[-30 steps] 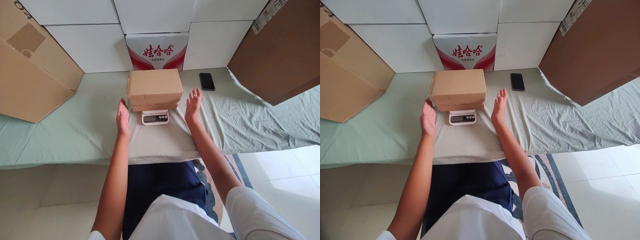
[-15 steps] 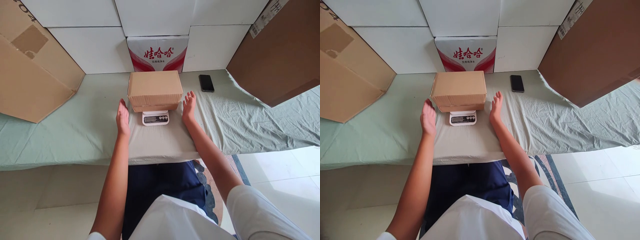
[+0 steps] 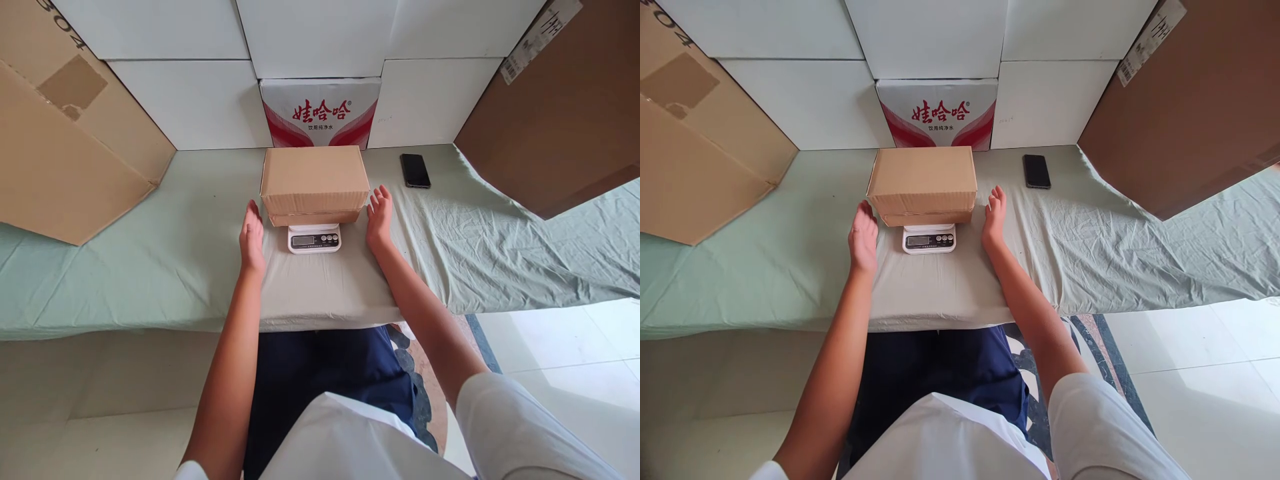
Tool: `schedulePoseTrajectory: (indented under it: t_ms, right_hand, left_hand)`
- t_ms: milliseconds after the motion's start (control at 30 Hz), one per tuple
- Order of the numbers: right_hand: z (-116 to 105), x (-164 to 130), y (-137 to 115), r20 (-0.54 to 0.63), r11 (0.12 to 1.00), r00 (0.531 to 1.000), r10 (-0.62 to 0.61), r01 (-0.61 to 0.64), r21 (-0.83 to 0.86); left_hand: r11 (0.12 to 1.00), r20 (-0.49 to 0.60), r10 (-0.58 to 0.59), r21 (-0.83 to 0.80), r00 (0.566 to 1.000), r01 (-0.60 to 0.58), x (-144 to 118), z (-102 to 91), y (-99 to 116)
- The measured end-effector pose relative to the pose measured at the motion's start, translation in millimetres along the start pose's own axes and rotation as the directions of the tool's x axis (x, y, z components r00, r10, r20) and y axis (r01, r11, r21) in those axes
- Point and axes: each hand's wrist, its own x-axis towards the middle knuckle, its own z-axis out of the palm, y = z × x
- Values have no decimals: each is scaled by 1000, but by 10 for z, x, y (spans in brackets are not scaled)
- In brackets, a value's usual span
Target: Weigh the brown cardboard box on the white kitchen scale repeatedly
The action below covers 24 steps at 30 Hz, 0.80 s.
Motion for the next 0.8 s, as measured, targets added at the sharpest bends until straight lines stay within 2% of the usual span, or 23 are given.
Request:
schedulePoseTrajectory:
  t_ms: [233, 500, 800]
  right_hand:
    - [-19, 35, 27, 24, 999, 1000, -18, 19, -43]
    - [25, -7, -43, -15, 1000, 1000, 4, -4, -4]
    - [14, 43, 43, 25, 995, 998, -52, 54, -84]
  left_hand:
    - [1000, 14, -9, -5, 1000, 9, 10, -5, -9]
    - [1000, 26, -16, -13, 1000, 16, 45, 12, -26]
    - [999, 19, -37, -16, 999, 37, 90, 18, -58]
